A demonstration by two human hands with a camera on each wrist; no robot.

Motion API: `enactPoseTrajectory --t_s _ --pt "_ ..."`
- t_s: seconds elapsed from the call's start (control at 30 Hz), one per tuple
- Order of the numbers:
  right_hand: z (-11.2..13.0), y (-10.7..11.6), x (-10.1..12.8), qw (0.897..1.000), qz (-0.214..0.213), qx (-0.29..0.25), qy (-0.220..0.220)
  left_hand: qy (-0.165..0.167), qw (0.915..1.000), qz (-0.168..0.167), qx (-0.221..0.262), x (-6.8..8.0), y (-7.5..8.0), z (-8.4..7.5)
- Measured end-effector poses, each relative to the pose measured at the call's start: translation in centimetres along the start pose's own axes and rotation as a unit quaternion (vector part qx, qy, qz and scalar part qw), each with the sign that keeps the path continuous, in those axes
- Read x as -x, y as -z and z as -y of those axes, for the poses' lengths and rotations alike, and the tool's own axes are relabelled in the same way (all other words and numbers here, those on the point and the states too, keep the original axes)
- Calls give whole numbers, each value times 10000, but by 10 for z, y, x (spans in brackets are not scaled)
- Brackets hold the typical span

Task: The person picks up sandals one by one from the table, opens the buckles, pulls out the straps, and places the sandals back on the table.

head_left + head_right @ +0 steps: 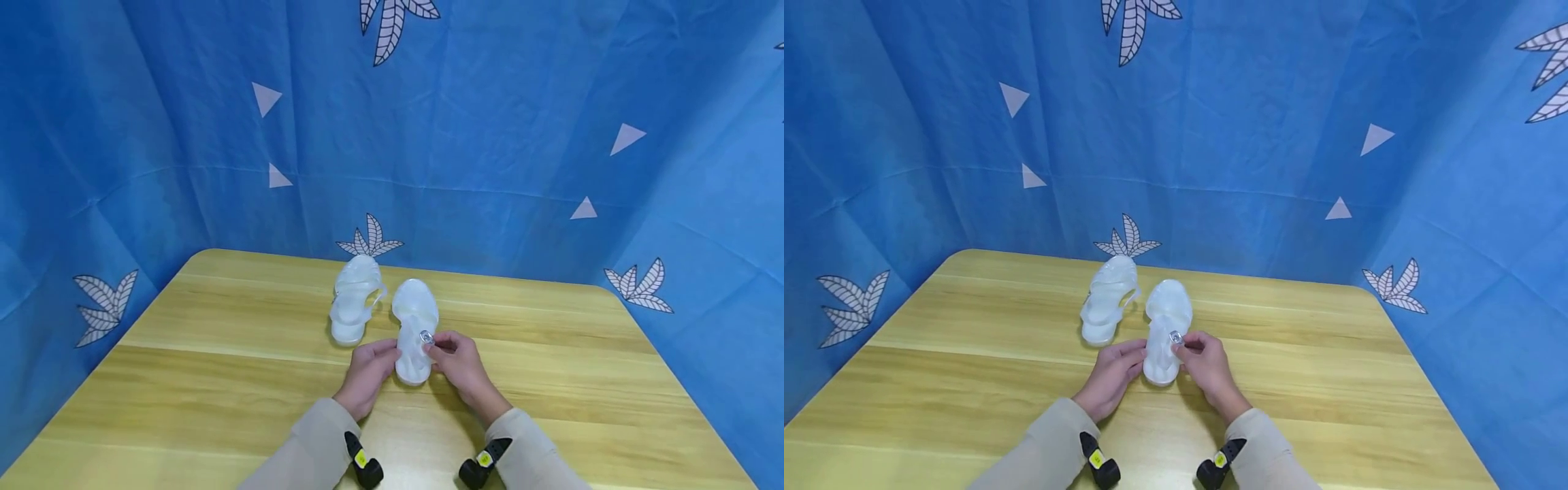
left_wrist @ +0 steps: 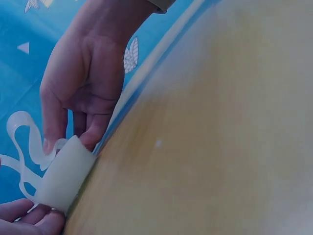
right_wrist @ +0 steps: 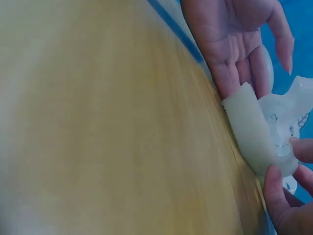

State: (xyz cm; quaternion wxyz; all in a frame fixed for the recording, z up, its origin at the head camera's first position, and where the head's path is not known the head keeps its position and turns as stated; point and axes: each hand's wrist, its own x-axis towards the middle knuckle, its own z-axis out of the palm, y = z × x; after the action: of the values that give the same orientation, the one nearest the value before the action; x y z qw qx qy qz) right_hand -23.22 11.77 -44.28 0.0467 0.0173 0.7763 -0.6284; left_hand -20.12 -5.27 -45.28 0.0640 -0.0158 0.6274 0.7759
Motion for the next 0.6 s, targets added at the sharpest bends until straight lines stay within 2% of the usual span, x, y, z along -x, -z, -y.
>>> enactPoseTrajectory --t_s 0.2,0.43,0.6 --pt "1 -8 -18 9997 -211 68 63 -418 9983 -355 -220 -13 -2 3" --pt "0 -14 -31 9992 -350 141 126 -865 9888 -456 -1128 -7 -5 -12" --pt "5 -14 -37 9988 -386 264 129 -1062 9809 -578 -1522 -18 -3 1"
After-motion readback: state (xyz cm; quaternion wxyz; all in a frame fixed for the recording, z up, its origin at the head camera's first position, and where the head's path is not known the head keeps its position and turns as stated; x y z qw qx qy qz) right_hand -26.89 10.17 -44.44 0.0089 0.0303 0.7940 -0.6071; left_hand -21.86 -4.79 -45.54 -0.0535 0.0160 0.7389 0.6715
